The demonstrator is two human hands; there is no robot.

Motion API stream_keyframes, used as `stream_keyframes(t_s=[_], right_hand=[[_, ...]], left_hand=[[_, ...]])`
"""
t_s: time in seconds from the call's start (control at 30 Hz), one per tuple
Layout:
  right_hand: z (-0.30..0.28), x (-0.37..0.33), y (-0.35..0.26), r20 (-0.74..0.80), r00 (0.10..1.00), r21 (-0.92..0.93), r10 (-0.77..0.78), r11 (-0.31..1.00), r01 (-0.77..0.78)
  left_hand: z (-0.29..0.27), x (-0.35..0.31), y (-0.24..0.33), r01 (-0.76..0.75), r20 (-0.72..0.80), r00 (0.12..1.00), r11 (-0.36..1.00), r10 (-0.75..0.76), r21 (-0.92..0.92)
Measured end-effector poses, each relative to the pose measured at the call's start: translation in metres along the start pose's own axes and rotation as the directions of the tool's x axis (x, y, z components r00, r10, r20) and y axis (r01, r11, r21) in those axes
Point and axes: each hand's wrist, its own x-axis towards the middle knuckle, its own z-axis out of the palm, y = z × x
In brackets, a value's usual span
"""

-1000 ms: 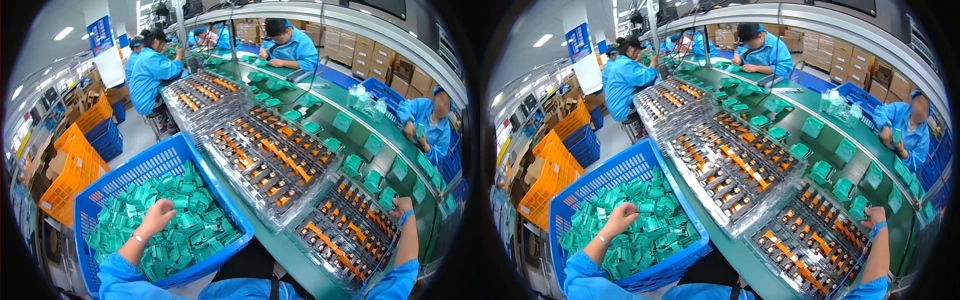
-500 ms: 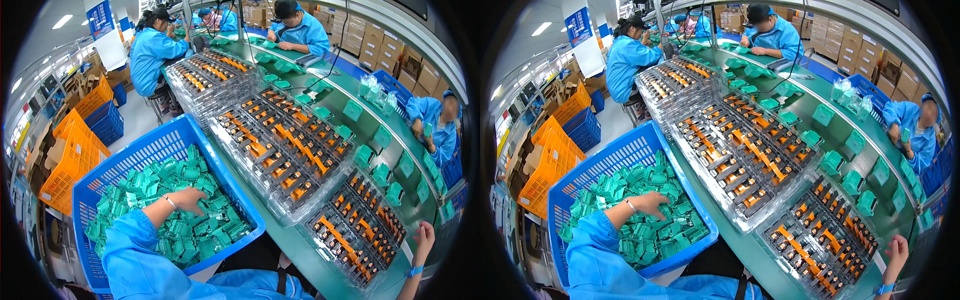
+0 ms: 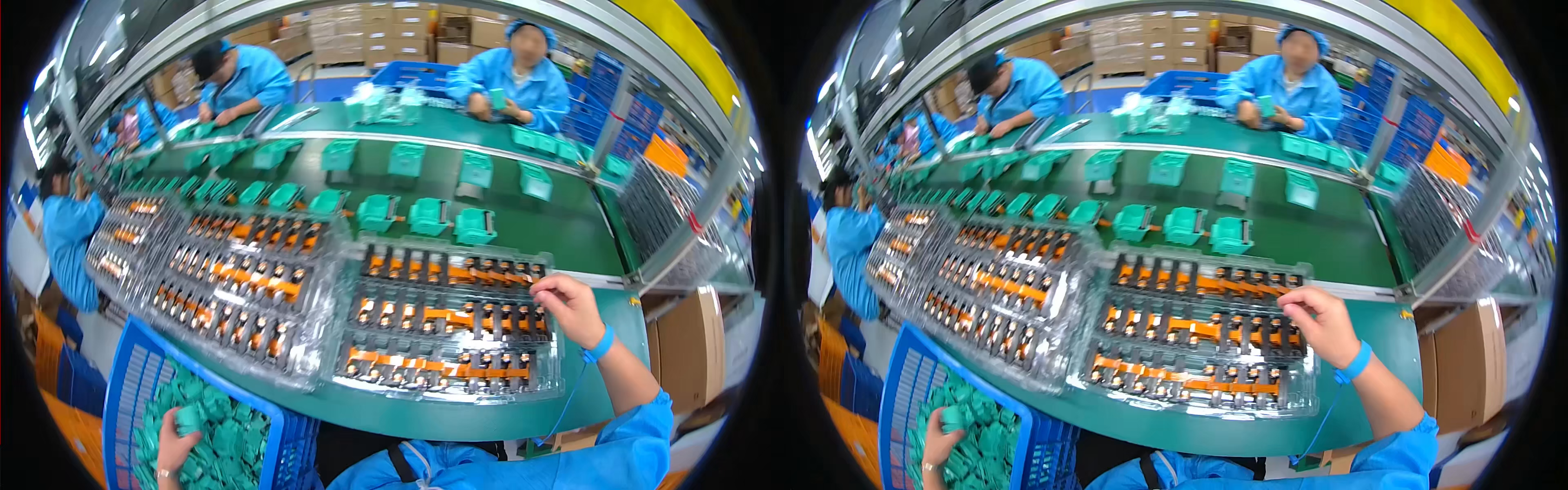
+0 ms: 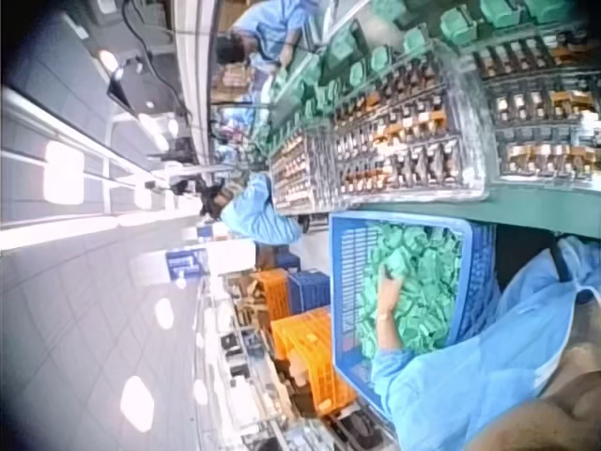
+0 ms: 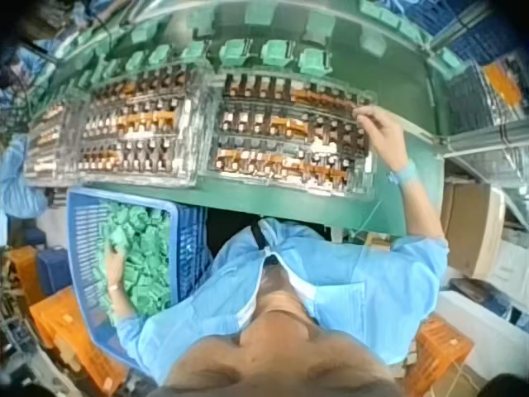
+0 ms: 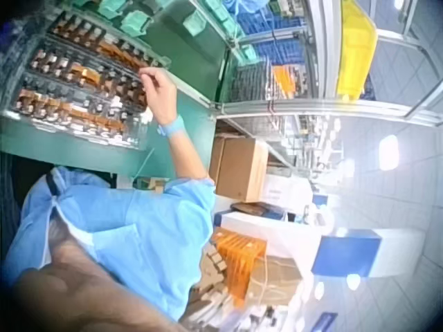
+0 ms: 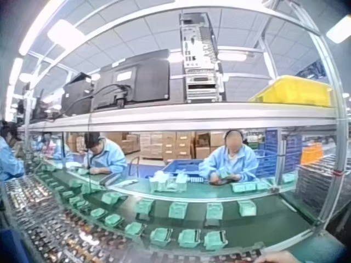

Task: The person assembles electronic components by hand, inserting small black electronic components into green plastic housings on an assembly line.

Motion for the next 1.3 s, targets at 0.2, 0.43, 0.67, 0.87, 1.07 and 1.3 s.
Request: stream_keyframes(t_s=[0.2,0.43,0.67,0.87,1.07,1.3], right_hand=[[-0.016,-0.007,0.023,0.027,0.952,-0.597,-0.306,0.758,0.261],[-0.038,0.013,0.055,0.132,0.951,-0.68,-0.278,0.673,0.291],[-0.05,0.03,0.066,0.386,0.902,-0.75,-0.192,0.504,0.428],[-0.073,0.048,0.072,0.521,0.8,-0.546,-0.298,0.604,0.58],[-0.04,0.031,0.009,0.279,0.948,0.107,0.15,0.977,-0.186],[0.032,0.016,-0.052,0.328,0.943,0.483,0.055,0.848,-0.217]], left_hand=[[0.056,-0.045,0.168,-0.021,0.13,0.972,0.626,0.196,-0.779],[0.199,-0.025,0.272,0.668,0.777,0.545,0.396,0.316,-0.63],[0.28,0.007,0.297,0.577,0.824,0.402,0.588,0.399,-0.566],[0.293,0.02,0.275,0.503,0.729,0.53,0.532,0.432,-0.681],[0.299,0.032,0.275,0.361,0.615,0.634,0.524,0.469,-0.771],[0.297,0.037,0.264,0.258,0.551,0.706,0.563,0.445,-0.785]])
